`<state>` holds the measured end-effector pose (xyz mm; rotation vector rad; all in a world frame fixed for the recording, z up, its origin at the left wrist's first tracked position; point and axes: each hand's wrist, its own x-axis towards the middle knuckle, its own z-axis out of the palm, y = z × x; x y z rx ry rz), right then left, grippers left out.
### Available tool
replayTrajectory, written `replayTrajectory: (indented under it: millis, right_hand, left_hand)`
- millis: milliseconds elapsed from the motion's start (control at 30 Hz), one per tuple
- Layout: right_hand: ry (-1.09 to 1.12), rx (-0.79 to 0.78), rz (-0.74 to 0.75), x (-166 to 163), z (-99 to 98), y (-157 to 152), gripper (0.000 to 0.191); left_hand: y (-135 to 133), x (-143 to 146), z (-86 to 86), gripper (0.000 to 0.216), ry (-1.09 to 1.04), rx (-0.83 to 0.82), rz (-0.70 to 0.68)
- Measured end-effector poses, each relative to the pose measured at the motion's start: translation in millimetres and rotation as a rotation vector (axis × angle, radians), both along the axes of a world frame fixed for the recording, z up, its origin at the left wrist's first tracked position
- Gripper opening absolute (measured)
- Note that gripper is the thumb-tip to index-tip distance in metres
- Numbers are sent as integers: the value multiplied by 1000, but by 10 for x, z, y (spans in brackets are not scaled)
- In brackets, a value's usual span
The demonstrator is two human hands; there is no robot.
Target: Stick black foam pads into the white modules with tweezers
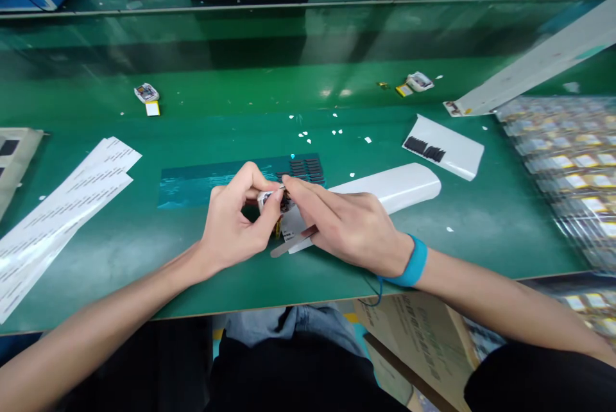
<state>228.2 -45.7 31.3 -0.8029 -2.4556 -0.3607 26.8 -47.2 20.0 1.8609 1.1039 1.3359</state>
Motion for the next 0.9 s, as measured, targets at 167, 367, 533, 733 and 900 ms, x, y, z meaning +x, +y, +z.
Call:
replayTrajectory:
  millis: [167, 367, 533, 733, 900]
  right_hand:
    - [444, -582, 84, -34, 1, 111, 27]
    - [749, -1020, 144, -127, 19, 155, 25]
    - [647, -690, 86, -82, -21, 133, 10]
    - [539, -437, 342, 50, 81, 198, 30]
    - [451, -317, 293, 76, 93, 308, 57]
  left_hand:
    - [2, -14, 20, 21, 19, 34, -37]
    - [32, -83, -32, 20, 64, 146, -119]
    - [187, -141, -72, 25, 154, 297, -224]
    - [-219, -242, 328, 1, 33, 89, -206]
    - [-819, -214, 341, 7, 99, 48, -207]
